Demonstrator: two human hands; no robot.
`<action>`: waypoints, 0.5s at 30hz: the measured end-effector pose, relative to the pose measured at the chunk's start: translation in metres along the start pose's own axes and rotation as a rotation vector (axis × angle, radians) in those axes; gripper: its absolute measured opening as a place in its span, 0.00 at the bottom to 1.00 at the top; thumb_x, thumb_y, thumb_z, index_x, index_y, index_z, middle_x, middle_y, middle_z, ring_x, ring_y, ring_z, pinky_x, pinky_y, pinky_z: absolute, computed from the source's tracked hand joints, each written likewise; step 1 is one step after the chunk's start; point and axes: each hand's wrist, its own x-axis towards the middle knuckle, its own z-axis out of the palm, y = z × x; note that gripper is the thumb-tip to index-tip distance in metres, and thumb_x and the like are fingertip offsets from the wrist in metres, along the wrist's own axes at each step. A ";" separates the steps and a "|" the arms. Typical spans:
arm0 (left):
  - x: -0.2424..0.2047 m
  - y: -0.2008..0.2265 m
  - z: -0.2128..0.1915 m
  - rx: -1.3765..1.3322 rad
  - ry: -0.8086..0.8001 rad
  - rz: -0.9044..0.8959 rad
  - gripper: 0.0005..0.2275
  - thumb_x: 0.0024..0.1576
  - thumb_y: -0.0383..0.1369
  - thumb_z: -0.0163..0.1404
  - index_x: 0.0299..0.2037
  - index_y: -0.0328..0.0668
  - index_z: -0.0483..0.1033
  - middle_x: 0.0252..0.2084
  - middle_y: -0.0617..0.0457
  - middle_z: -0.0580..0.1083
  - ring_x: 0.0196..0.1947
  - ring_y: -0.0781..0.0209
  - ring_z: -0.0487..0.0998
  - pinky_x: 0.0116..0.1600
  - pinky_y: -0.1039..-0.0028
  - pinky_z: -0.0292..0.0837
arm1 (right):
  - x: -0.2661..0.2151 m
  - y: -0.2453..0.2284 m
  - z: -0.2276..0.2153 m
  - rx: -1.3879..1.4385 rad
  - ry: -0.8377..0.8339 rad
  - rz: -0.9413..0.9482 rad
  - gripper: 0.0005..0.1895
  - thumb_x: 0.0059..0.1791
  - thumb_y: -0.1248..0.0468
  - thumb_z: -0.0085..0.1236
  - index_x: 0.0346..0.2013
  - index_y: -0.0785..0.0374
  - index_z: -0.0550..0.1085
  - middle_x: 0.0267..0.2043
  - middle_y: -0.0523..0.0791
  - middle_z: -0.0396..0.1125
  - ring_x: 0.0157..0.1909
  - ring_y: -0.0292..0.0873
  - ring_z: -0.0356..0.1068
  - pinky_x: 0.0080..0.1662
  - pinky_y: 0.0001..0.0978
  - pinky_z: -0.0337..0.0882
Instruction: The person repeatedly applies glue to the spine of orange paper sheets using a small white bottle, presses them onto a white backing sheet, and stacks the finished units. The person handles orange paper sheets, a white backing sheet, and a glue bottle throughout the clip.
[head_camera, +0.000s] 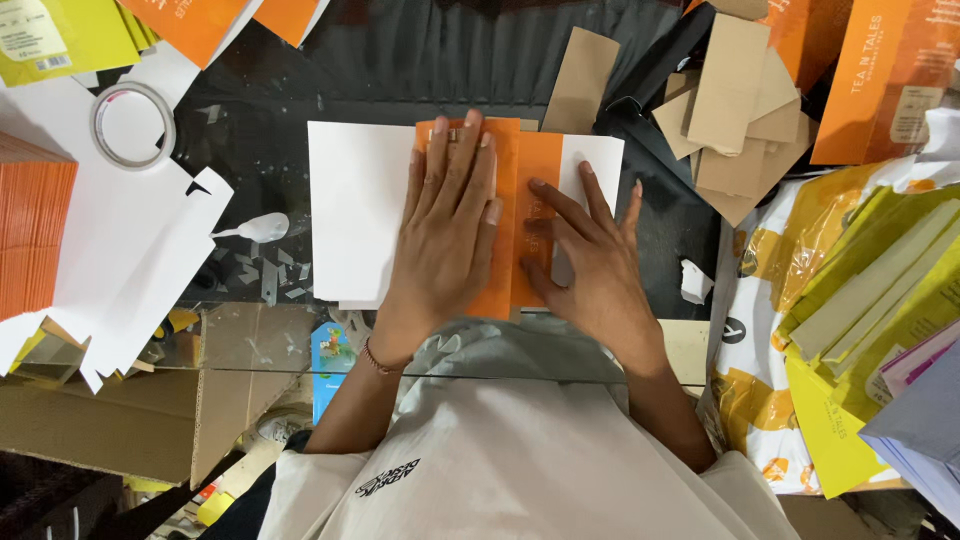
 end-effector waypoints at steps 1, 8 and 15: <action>0.000 -0.002 0.004 0.000 -0.001 0.002 0.22 0.74 0.36 0.29 0.77 0.36 0.50 0.81 0.46 0.46 0.82 0.42 0.41 0.86 0.50 0.39 | 0.000 0.000 0.000 0.000 0.001 0.001 0.11 0.50 0.63 0.63 0.45 0.57 0.73 0.71 0.41 0.63 0.80 0.59 0.44 0.68 0.84 0.32; 0.002 -0.005 0.014 0.252 0.037 0.036 0.21 0.71 0.33 0.39 0.73 0.34 0.60 0.77 0.44 0.54 0.78 0.41 0.52 0.81 0.51 0.47 | -0.003 0.007 0.003 -0.022 -0.021 -0.026 0.13 0.47 0.64 0.64 0.44 0.56 0.72 0.73 0.41 0.61 0.81 0.58 0.43 0.68 0.83 0.31; 0.003 -0.006 0.017 0.332 0.062 0.082 0.19 0.70 0.32 0.42 0.71 0.38 0.66 0.76 0.42 0.56 0.76 0.39 0.53 0.79 0.48 0.49 | -0.004 0.009 0.004 -0.022 -0.015 -0.029 0.12 0.48 0.63 0.64 0.44 0.56 0.72 0.73 0.41 0.61 0.81 0.58 0.43 0.69 0.81 0.30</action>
